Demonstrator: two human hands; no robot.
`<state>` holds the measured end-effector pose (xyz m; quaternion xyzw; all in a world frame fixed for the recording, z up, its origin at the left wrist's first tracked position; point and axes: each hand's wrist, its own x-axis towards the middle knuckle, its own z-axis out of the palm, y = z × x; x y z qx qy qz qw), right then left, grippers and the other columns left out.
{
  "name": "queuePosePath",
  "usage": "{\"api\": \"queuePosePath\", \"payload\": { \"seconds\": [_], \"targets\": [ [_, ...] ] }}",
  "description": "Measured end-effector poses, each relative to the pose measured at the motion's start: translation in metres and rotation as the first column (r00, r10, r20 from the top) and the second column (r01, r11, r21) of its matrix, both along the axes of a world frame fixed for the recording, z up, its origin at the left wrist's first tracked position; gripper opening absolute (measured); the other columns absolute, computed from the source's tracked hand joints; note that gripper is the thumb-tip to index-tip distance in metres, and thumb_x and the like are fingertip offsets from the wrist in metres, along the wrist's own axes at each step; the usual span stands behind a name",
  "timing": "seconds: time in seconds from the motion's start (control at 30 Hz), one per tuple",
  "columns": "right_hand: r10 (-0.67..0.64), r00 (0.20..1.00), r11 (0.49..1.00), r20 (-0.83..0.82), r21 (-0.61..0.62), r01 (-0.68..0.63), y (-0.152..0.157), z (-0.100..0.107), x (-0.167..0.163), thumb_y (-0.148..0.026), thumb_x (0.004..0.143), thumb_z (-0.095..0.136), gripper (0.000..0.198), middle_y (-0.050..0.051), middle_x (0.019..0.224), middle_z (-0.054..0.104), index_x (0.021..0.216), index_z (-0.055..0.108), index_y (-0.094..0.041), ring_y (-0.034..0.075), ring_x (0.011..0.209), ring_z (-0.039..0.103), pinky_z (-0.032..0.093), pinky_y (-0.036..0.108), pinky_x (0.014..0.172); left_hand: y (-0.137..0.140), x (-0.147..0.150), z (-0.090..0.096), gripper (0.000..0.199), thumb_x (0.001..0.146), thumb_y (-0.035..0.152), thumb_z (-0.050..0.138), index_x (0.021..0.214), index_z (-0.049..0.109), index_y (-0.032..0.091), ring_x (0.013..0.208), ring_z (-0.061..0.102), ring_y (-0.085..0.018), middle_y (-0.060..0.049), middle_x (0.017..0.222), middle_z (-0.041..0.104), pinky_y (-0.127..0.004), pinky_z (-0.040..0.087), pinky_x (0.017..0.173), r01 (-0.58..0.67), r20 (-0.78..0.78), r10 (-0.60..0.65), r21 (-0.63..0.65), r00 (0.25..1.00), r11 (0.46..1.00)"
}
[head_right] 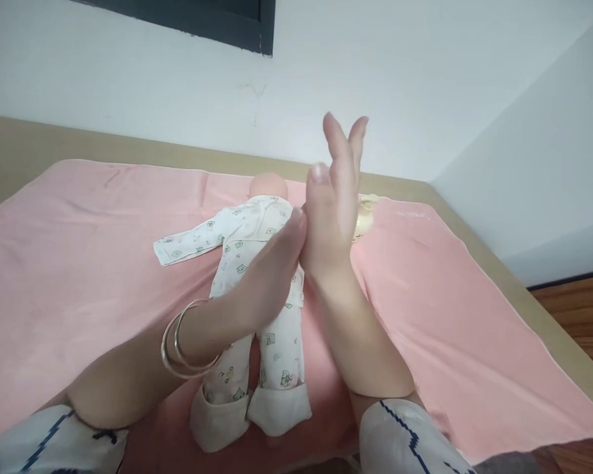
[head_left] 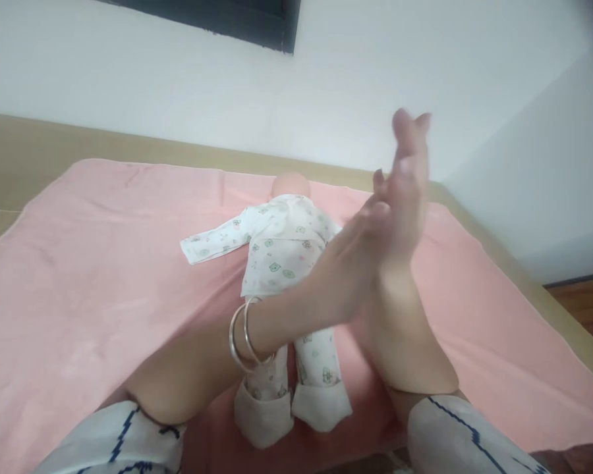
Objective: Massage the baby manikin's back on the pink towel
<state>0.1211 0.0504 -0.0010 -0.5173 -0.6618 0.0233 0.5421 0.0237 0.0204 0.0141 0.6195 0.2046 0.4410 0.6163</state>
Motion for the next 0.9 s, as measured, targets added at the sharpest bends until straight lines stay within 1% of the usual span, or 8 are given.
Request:
{"api": "queuePosePath", "payload": {
  "seconds": [0.1, 0.17, 0.3, 0.4, 0.5, 0.57, 0.8, 0.9],
  "targets": [
    [0.042, 0.984, 0.982, -0.175, -0.175, -0.073, 0.036, -0.023, 0.002, -0.043, 0.103, 0.035, 0.056, 0.007, 0.166, 0.040, 0.153, 0.044, -0.021, 0.023, 0.158, 0.032, 0.029, 0.050, 0.131, 0.043, -0.005, -0.014, 0.039, 0.107, 0.032, 0.035, 0.120, 0.069, 0.019, 0.141, 0.057, -0.027, -0.008, 0.131, 0.071, -0.047, 0.047, 0.123, -0.271, -0.079, 0.263, -0.126, 0.962, 0.954],
    [0.148, 0.987, 0.957, -0.057, -0.245, -0.158, 0.049, -0.038, -0.005, -0.032, 0.100, 0.036, 0.048, 0.007, 0.149, 0.060, 0.142, 0.057, -0.023, 0.025, 0.144, 0.051, 0.037, 0.053, 0.126, 0.079, -0.016, -0.026, 0.033, 0.101, 0.019, 0.041, 0.121, 0.068, 0.017, 0.141, 0.056, -0.026, -0.009, 0.134, 0.068, -0.046, 0.044, 0.124, -0.523, -0.128, 0.508, -0.147, 0.852, 0.839],
    [0.244, 0.954, 0.943, 0.171, -0.273, -0.192, 0.058, -0.062, -0.025, -0.018, 0.093, 0.033, 0.048, 0.011, 0.128, 0.072, 0.128, 0.067, -0.016, 0.028, 0.122, 0.065, 0.045, 0.053, 0.117, 0.137, -0.036, -0.062, 0.050, 0.089, 0.008, 0.049, 0.135, 0.062, 0.021, 0.138, 0.059, -0.025, -0.006, 0.132, 0.070, -0.045, 0.045, 0.122, -0.683, -0.168, 0.666, -0.071, 0.727, 0.727],
    [0.283, 0.930, 0.921, 0.233, -0.337, -0.196, 0.064, -0.075, -0.030, -0.016, 0.091, 0.035, 0.048, 0.015, 0.126, 0.073, 0.127, 0.067, -0.012, 0.028, 0.117, 0.066, 0.050, 0.048, 0.110, 0.150, -0.038, -0.091, 0.049, 0.084, 0.006, 0.048, 0.128, 0.067, 0.016, 0.125, 0.067, -0.025, -0.009, 0.123, 0.074, -0.043, 0.050, 0.117, -0.753, -0.264, 0.732, 0.033, 0.628, 0.657],
    [0.271, 0.916, 0.918, 0.297, -0.365, -0.153, 0.075, -0.086, -0.025, -0.014, 0.090, 0.035, 0.053, 0.014, 0.143, 0.065, 0.134, 0.065, -0.012, 0.026, 0.137, 0.057, 0.038, 0.049, 0.123, 0.148, -0.032, -0.109, 0.044, 0.086, 0.008, 0.046, 0.122, 0.070, 0.016, 0.119, 0.070, -0.023, -0.008, 0.122, 0.076, -0.039, 0.052, 0.115, -0.777, -0.303, 0.778, 0.154, 0.551, 0.611],
    [0.277, 0.902, 0.911, 0.333, -0.388, -0.137, 0.083, -0.091, -0.018, -0.015, 0.092, 0.035, 0.055, 0.009, 0.151, 0.060, 0.140, 0.063, -0.017, 0.022, 0.147, 0.049, 0.030, 0.047, 0.129, 0.145, -0.029, -0.114, 0.042, 0.088, 0.009, 0.045, 0.121, 0.071, 0.015, 0.122, 0.069, -0.023, -0.009, 0.126, 0.075, -0.037, 0.051, 0.116, -0.747, -0.354, 0.766, 0.223, 0.537, 0.627],
    [0.250, 0.893, 0.901, 0.374, -0.427, -0.073, 0.091, -0.104, -0.006, -0.026, 0.100, 0.035, 0.054, 0.003, 0.162, 0.047, 0.148, 0.058, -0.021, 0.020, 0.156, 0.037, 0.023, 0.047, 0.133, 0.134, -0.031, -0.123, 0.035, 0.094, 0.017, 0.043, 0.107, 0.075, 0.020, 0.110, 0.072, -0.024, -0.007, 0.115, 0.079, -0.038, 0.056, 0.105, -0.642, -0.368, 0.765, 0.417, 0.528, 0.644],
    [0.248, 0.895, 0.900, 0.372, -0.430, -0.070, 0.089, -0.108, -0.002, -0.029, 0.102, 0.035, 0.052, 0.004, 0.165, 0.042, 0.149, 0.056, -0.022, 0.020, 0.158, 0.032, 0.020, 0.052, 0.133, 0.131, -0.038, -0.134, 0.037, 0.093, 0.018, 0.043, 0.113, 0.074, 0.018, 0.120, 0.069, -0.026, -0.010, 0.124, 0.076, -0.042, 0.051, 0.113, -0.587, -0.381, 0.772, 0.502, 0.508, 0.635]
  ]
}}
